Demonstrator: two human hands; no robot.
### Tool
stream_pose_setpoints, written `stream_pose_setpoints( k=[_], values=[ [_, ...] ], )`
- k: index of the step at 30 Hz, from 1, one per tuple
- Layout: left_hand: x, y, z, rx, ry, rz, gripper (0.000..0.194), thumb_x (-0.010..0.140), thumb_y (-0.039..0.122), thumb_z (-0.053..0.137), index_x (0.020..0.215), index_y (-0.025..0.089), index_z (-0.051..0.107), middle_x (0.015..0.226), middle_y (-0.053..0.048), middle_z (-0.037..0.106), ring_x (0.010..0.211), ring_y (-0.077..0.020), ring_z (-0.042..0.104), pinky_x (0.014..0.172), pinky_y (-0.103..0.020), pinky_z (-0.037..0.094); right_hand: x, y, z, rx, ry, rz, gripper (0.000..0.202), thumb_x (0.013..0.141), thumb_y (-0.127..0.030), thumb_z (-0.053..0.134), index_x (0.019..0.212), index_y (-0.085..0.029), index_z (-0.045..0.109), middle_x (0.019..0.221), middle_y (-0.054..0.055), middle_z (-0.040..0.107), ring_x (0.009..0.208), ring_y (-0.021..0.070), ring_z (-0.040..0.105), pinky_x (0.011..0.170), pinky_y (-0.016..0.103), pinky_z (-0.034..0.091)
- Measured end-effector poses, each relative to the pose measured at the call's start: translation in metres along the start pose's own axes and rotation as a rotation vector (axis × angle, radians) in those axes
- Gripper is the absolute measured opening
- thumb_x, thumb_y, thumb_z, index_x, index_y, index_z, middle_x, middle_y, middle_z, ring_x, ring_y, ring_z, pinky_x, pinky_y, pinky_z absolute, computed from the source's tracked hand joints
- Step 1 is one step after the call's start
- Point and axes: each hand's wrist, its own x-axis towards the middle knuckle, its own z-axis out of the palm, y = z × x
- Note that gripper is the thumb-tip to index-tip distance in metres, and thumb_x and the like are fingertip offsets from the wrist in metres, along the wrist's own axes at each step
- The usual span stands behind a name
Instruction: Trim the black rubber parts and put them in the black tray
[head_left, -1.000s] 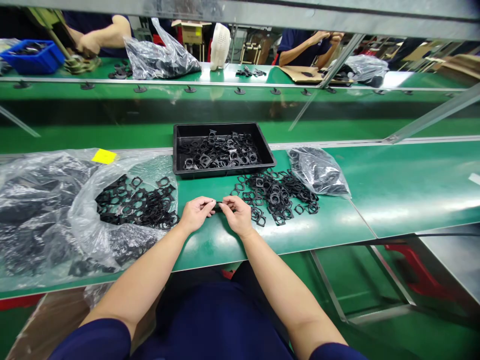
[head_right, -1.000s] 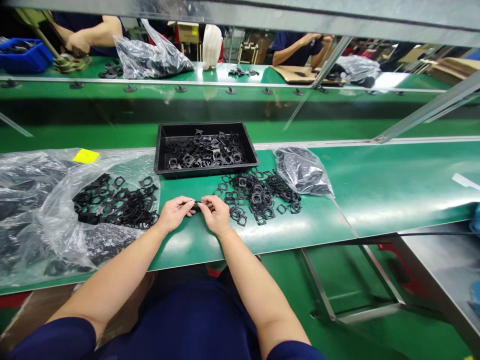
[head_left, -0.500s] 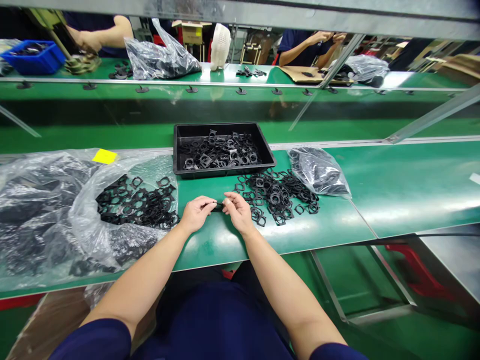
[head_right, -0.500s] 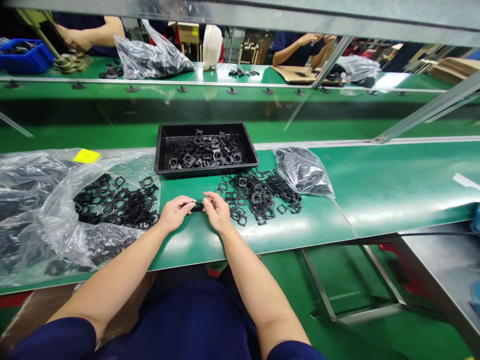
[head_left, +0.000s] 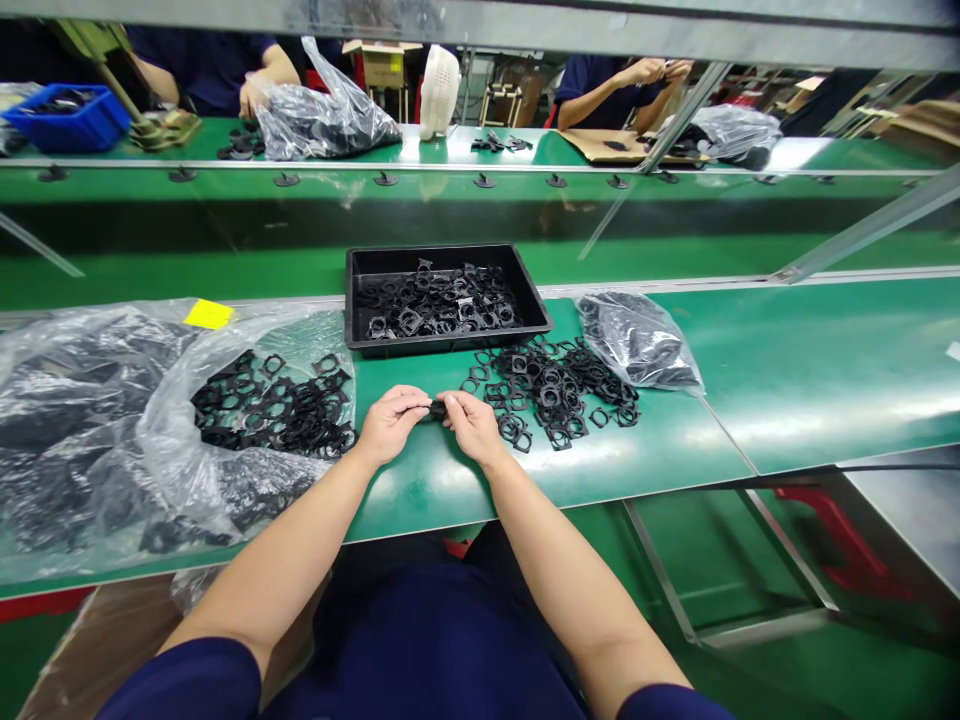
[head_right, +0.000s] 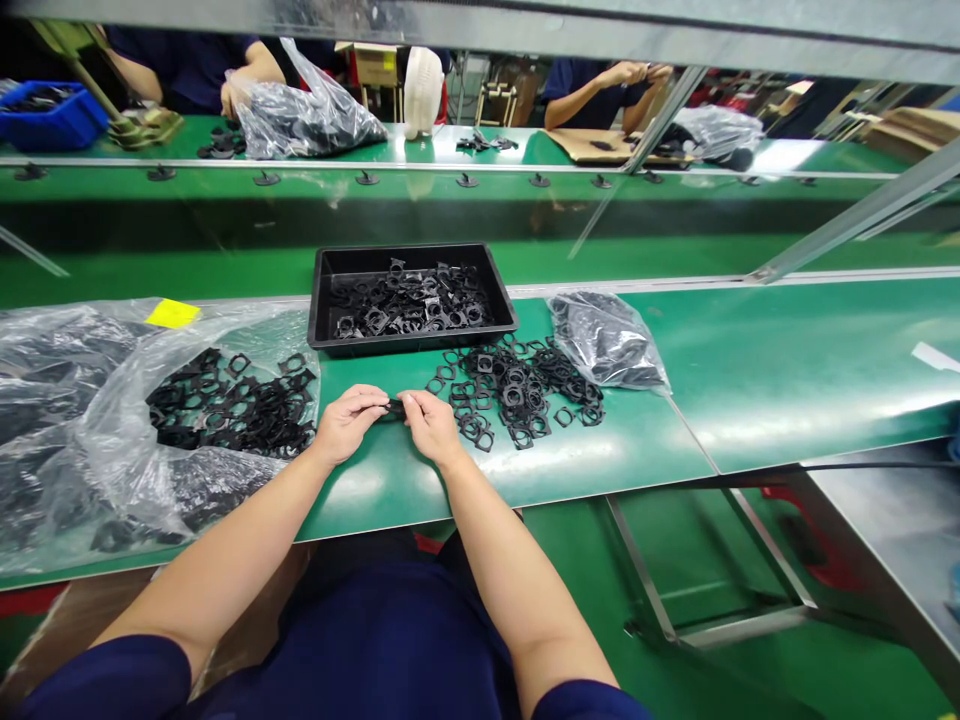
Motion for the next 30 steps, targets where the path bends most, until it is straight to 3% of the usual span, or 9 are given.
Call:
stream_pose_setpoints(
  k=[3, 6, 10, 13, 17, 23, 30],
  values=[
    [0.0001, -0.0007, 0.0015, -0.077, -0.018, -0.046, 0.017, 0.079, 0.027, 0.062, 0.092, 0.018, 0.070, 0.102, -0.009, 0.063, 0.099, -0.0187, 0.058, 0.090, -0.036, 0.047, 0.0010, 0.0029, 0.0011, 0.145, -0.016, 0.053, 0.033, 0.087, -0.045, 0.051, 0.102, -0.018, 0.063, 0.069, 0.001, 0.061, 0.052, 0.0107, 0.054, 0.052, 0.023, 0.046],
    [-0.0005, -0.0028, 0.0055, -0.239, -0.017, -0.220, 0.033, 0.077, 0.029, 0.064, 0.108, 0.016, 0.064, 0.107, -0.010, 0.063, 0.091, -0.0181, 0.063, 0.083, -0.036, 0.052, 0.0018, 0.0025, 0.0021, 0.260, 0.048, 0.087, 0.036, 0.080, -0.046, 0.061, 0.102, -0.017, 0.060, 0.066, 0.000, 0.061, 0.052, 0.0112, 0.055, 0.050, 0.023, 0.045],
    [0.0004, -0.0029, 0.0084, -0.308, -0.002, -0.414, 0.044, 0.076, 0.035, 0.064, 0.112, 0.011, 0.059, 0.088, -0.009, 0.068, 0.071, -0.0160, 0.065, 0.067, -0.031, 0.054, 0.0012, -0.0022, 0.0024, 0.287, 0.074, 0.143, 0.034, 0.077, -0.047, 0.063, 0.093, -0.017, 0.060, 0.068, 0.003, 0.064, 0.054, 0.0127, 0.058, 0.047, 0.022, 0.044],
    [0.0019, -0.0014, 0.0072, -0.286, 0.041, -0.434, 0.038, 0.076, 0.038, 0.063, 0.101, 0.009, 0.063, 0.081, -0.009, 0.069, 0.064, -0.0139, 0.064, 0.061, -0.028, 0.052, 0.0002, -0.0049, 0.0009, 0.284, 0.056, 0.138, 0.030, 0.076, -0.045, 0.065, 0.084, -0.016, 0.060, 0.063, 0.002, 0.062, 0.054, 0.0127, 0.058, 0.048, 0.022, 0.043],
    [0.0033, -0.0003, 0.0054, -0.307, 0.070, -0.469, 0.038, 0.074, 0.038, 0.065, 0.100, 0.010, 0.064, 0.079, -0.006, 0.069, 0.056, -0.0097, 0.059, 0.058, -0.025, 0.050, 0.0003, -0.0053, -0.0013, 0.235, 0.016, 0.111, 0.029, 0.076, -0.044, 0.065, 0.072, -0.015, 0.061, 0.055, 0.000, 0.057, 0.049, 0.0104, 0.051, 0.049, 0.022, 0.041],
    [0.0041, -0.0002, 0.0072, -0.354, 0.123, -0.451, 0.040, 0.064, 0.029, 0.074, 0.099, 0.011, 0.066, 0.078, -0.003, 0.066, 0.065, -0.0088, 0.058, 0.062, -0.023, 0.050, 0.0018, -0.0027, -0.0003, 0.325, -0.002, 0.147, 0.032, 0.070, -0.042, 0.069, 0.087, -0.016, 0.063, 0.064, 0.000, 0.058, 0.051, 0.0096, 0.050, 0.050, 0.022, 0.043],
    [0.0050, -0.0023, 0.0056, -0.336, 0.108, -0.481, 0.047, 0.061, 0.028, 0.076, 0.103, 0.011, 0.065, 0.088, -0.009, 0.068, 0.065, -0.0112, 0.059, 0.048, -0.020, 0.043, 0.0021, -0.0043, -0.0024, 0.312, -0.035, 0.160, 0.028, 0.071, -0.041, 0.068, 0.083, -0.016, 0.062, 0.065, 0.000, 0.057, 0.056, 0.0111, 0.053, 0.053, 0.023, 0.044]
  ],
)
